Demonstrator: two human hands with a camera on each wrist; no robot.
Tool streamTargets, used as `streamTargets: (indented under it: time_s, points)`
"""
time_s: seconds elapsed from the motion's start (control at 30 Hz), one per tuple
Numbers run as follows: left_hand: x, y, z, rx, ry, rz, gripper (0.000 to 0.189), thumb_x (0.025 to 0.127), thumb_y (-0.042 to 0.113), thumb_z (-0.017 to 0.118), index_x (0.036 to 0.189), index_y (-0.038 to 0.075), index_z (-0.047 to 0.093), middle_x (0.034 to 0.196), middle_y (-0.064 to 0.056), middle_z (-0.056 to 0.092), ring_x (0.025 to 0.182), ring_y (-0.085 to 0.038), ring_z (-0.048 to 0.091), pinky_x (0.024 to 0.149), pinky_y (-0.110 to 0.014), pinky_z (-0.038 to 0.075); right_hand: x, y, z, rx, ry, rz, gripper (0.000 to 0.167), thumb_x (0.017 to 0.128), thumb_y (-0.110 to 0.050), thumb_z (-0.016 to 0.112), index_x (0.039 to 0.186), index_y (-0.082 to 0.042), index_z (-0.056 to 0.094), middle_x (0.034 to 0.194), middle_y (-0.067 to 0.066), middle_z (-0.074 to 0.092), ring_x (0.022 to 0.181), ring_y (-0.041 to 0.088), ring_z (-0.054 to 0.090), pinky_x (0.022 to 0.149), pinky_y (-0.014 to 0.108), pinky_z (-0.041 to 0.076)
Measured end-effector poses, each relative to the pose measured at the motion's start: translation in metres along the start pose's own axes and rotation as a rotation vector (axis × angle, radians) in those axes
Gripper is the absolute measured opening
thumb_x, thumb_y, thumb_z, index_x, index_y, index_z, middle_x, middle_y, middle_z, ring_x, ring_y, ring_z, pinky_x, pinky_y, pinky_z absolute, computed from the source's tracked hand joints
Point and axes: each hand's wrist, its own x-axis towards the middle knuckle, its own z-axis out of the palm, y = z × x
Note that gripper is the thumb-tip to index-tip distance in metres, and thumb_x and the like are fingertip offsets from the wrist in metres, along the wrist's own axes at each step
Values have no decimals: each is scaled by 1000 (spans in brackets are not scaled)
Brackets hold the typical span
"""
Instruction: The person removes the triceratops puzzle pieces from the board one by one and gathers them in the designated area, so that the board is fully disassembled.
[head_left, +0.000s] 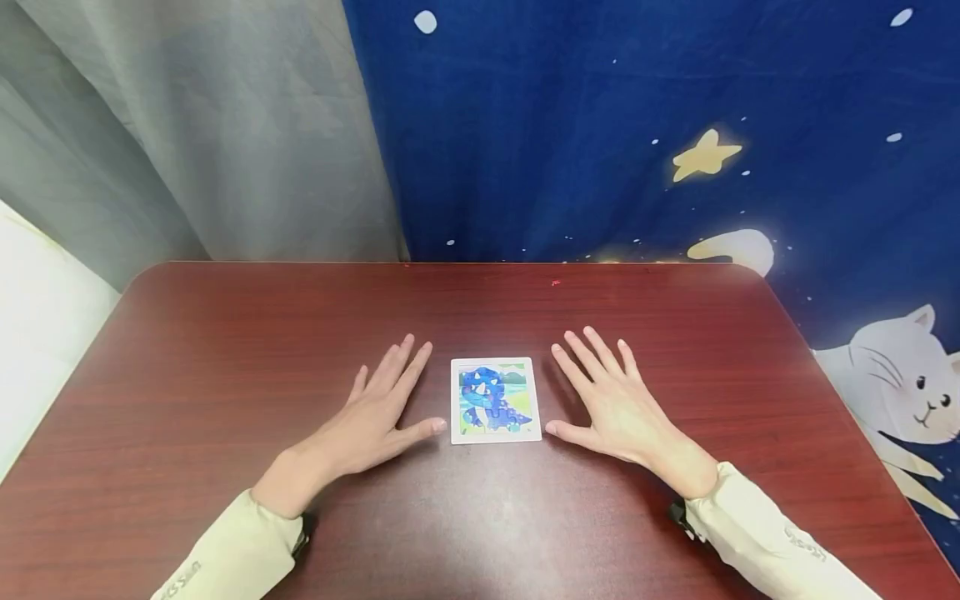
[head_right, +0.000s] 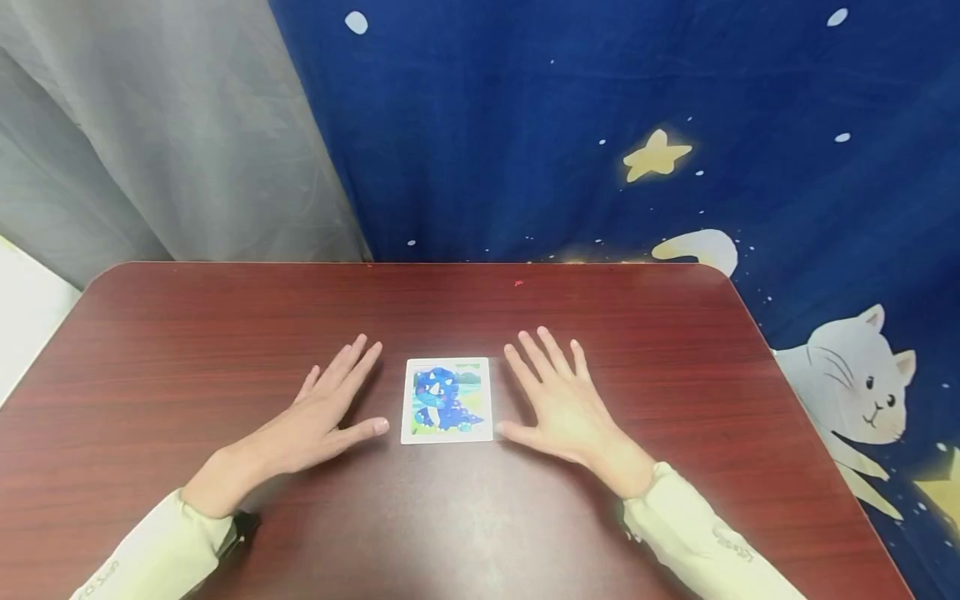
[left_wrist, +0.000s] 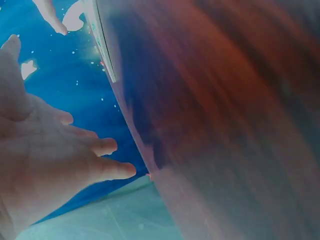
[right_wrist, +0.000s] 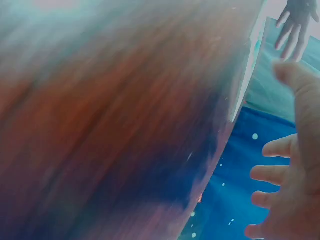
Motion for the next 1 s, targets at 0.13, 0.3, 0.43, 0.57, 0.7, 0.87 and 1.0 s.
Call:
streamTargets:
  time_s: [0.13, 0.3, 0.43, 0.57, 0.7, 0.87, 1.0]
  points:
    - [-1, 5, 1, -129, -17, -41, 95, 83, 70, 44, 150, 23, -3, 156, -3, -4, 141, -21, 3, 104, -60, 9, 5, -7, -4, 103, 35, -14, 78, 78, -55, 62, 137, -6, 45, 141, 13, 41, 135, 32, 23, 103, 58, 16]
    - [2, 14, 5, -265, -4, -78, 94, 84, 67, 47, 151, 19, 3, 155, -7, 1, 140, -21, 8, 105, -58, 13, 16, -19, -9, 282, 89, -15, 56, 81, -36, 68, 124, -4, 56, 122, 9, 56, 120, 26, 45, 101, 48, 30]
    - [6, 22, 10, -361, 20, -77, 89, 86, 59, 53, 151, 15, 9, 155, -9, 9, 139, -20, 12, 107, -49, 20, 25, -26, -12, 369, 79, 20, 44, 83, -29, 68, 120, -6, 59, 115, 3, 60, 107, 18, 53, 92, 39, 41]
    - [10, 27, 16, -328, 64, -38, 82, 87, 43, 63, 149, 10, 20, 152, -13, 19, 137, -24, 20, 105, -48, 25, 32, -33, -12, 421, 65, 26, 38, 85, -24, 65, 119, -7, 59, 111, 0, 61, 100, 14, 56, 86, 35, 46]
    - [13, 30, 25, -240, 51, 28, 69, 86, 31, 66, 142, 6, 37, 147, -17, 31, 134, -30, 28, 104, -50, 26, 38, -37, -10, 467, 45, 14, 34, 87, -23, 63, 118, -8, 60, 108, -1, 61, 94, 14, 58, 82, 33, 48]
    - [18, 34, 35, -183, 32, 93, 58, 82, 27, 71, 133, 8, 51, 141, -16, 40, 132, -34, 31, 102, -58, 23, 47, -39, -6, 505, 13, 20, 31, 88, -20, 62, 117, -9, 61, 106, -1, 62, 83, 14, 57, 74, 30, 47]
    - [18, 35, 36, -177, 23, 98, 63, 75, 29, 77, 131, 11, 54, 142, -14, 38, 133, -33, 27, 100, -63, 19, 58, -44, -5, 525, -35, 10, 30, 88, -19, 62, 116, -9, 62, 104, 0, 61, 82, 13, 57, 74, 29, 48]
